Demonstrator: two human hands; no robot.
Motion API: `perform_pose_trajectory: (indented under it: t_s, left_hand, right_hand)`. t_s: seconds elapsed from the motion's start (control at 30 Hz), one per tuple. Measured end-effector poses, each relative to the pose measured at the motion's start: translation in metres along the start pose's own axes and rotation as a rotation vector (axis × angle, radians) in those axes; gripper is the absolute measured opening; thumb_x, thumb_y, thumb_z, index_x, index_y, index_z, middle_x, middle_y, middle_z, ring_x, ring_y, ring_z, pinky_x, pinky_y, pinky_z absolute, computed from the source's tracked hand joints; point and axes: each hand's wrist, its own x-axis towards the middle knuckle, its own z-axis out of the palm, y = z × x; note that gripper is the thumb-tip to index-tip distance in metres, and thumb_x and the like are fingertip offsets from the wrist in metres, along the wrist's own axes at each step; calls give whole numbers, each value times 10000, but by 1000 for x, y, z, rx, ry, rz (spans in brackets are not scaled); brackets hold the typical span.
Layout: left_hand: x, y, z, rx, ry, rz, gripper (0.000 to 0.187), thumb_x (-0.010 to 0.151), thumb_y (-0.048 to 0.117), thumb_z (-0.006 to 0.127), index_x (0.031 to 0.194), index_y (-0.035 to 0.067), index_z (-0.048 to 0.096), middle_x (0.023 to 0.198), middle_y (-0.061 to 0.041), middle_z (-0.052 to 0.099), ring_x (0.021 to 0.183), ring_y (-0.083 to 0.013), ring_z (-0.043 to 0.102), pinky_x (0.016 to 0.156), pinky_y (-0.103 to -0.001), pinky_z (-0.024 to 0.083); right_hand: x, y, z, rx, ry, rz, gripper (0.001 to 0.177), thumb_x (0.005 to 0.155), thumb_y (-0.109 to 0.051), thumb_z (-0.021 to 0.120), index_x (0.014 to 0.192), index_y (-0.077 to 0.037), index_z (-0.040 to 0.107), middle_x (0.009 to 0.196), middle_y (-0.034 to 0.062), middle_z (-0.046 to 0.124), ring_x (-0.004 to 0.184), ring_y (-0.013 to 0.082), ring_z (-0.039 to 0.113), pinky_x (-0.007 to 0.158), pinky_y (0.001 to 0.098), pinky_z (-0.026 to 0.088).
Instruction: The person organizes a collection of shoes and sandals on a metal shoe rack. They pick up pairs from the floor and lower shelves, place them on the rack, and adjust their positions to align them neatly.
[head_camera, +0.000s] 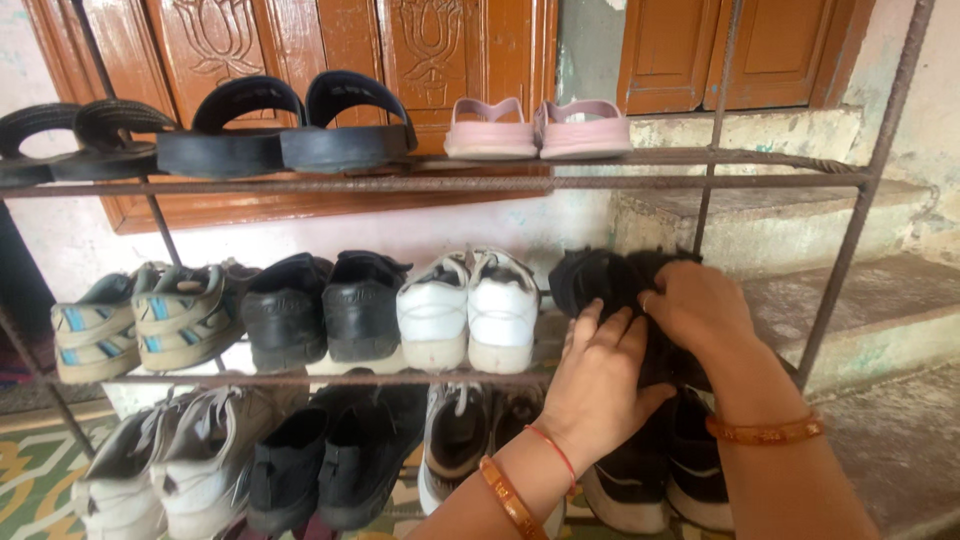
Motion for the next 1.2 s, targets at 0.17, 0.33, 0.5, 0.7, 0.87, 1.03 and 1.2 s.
perform_pose_trajectory:
  t_s: [0.17, 0.33, 0.5, 0.7, 0.87, 1.03, 1.2]
  left_hand:
    - [-28, 36, -24, 63, 69, -1, 779, 760, 316, 827, 1371, -87, 560, 1422, -264, 568, 1401, -511, 416, 1170, -574, 344]
    - [-76, 77, -57, 81, 49, -13, 749, 808, 376, 763, 1365, -83, 563, 1400, -266, 594, 1399, -502, 444, 1208, -539, 379]
    - [-122, 122, -109, 113, 23, -37, 734, 730, 361, 774, 1292, -81, 606, 1339, -270, 623, 1353, -525, 486, 1132, -600, 405]
    - [-173, 186, -181, 253, 32, -104, 725, 730, 316, 750, 1293, -118, 603, 1278, -286, 638, 1284, -537, 572, 1075, -628, 480]
    - [-195, 196, -230, 323, -436, -372, 465, 875, 207, 652, 1203, -123, 646, 1099, -261, 691, 1039, -459, 690, 885, -615, 559]
    - [-216, 120, -254, 148, -1094, -585, 443, 879, 386, 700, 972, -41, 772, 977, -215, 772, 887, -357, 770, 808, -452, 628]
    - [-279, 27, -208, 234, -1202, -504, 452, 702, 343, 837, 998, 11, 754, 1069, -192, 751, 1001, -336, 737, 845, -430, 598]
  right_hand:
    - [-34, -9, -29, -22, -13, -59, 332, 870, -355, 704, 999, -61, 785, 1027, 192, 771, 1016, 388, 717, 914, 494, 558]
    - [-96, -16, -46, -153, 9, -215, 356, 855, -390, 716, 981, -62, 778, 1014, 194, 755, 984, 409, 704, 868, 509, 555]
    - [-172, -42, -73, -317, -46, -226, 362, 895, -410, 693, 954, -65, 785, 920, 181, 768, 895, 385, 736, 825, 493, 582]
    - [-245, -90, -107, -361, -102, -337, 351, 880, -434, 685, 929, -105, 796, 835, 125, 776, 801, 316, 750, 750, 429, 581]
    - [-264, -132, -73, -175, -568, -362, 275, 882, -391, 689, 1019, -182, 804, 916, 109, 771, 824, 273, 742, 766, 397, 597]
    - [-286, -183, 63, 16, -712, -674, 335, 778, -381, 714, 974, -131, 817, 1014, 188, 761, 964, 349, 752, 835, 457, 577]
    - [-315, -213, 204, 136, -723, -696, 371, 796, -391, 710, 928, -53, 786, 1047, 228, 723, 1032, 396, 704, 891, 465, 568]
